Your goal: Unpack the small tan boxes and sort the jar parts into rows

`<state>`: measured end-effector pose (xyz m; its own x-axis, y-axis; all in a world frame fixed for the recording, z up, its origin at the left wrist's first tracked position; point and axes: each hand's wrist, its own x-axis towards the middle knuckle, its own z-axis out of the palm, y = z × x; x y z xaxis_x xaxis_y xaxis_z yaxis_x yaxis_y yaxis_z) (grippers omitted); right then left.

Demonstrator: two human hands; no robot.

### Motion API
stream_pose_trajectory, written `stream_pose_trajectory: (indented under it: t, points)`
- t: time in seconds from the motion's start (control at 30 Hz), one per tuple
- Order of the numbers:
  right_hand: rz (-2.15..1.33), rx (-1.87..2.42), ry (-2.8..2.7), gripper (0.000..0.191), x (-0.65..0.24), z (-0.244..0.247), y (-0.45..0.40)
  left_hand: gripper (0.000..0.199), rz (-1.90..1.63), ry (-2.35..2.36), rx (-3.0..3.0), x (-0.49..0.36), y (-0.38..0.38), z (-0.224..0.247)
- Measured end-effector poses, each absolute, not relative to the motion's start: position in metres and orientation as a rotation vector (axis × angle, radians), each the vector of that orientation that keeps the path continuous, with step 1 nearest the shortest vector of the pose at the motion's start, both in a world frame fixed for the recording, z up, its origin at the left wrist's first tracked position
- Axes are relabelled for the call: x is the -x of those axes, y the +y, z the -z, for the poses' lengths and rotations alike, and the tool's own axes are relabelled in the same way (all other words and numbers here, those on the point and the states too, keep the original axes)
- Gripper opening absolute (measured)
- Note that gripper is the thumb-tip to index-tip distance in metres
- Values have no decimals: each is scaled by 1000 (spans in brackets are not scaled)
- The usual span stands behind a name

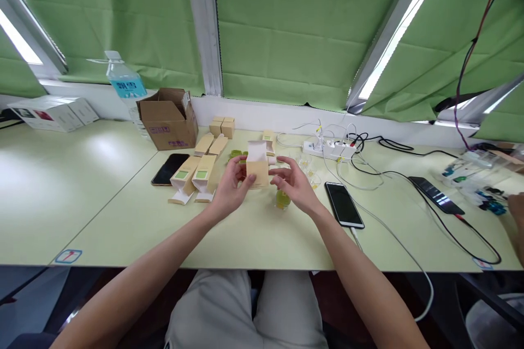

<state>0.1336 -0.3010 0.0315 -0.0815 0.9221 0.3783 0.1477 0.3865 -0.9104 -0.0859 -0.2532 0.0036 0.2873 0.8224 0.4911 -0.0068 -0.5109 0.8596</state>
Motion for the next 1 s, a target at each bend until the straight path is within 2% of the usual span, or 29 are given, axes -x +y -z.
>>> stream_pose_trajectory:
  t: [0.1, 0.27, 0.43, 0.57, 0.73, 0.87, 1.0]
  points:
    - [-1097, 898, -1357, 67, -121, -35, -287, 61, -1321, 751, -1656, 76, -245, -17]
    - [-1240, 814, -1101, 73, -120, -33, -282, 64, -1357, 754, -1709, 66, -245, -18]
    - [-1177, 778, -1110, 73, -130, -33, -291, 87, -1393, 723, -1921, 58, -261, -4]
    - [-1134, 767, -1195, 73, -128, -33, -294, 68, -1601, 860, -2070, 54, -269, -4]
    - [-1002, 836, -1287, 74, -120, -31, -298, 58, -1935, 887, -2429, 63, -270, -10]
    - [-1067, 791, -1343, 73, -118, -30, -299, 60, -1922, 803, -2652, 66, -270, -7]
    - [-1083, 772, -1279, 61, -122, -30, -299, 64, -1793, 573, -2681, 66, -277, -9]
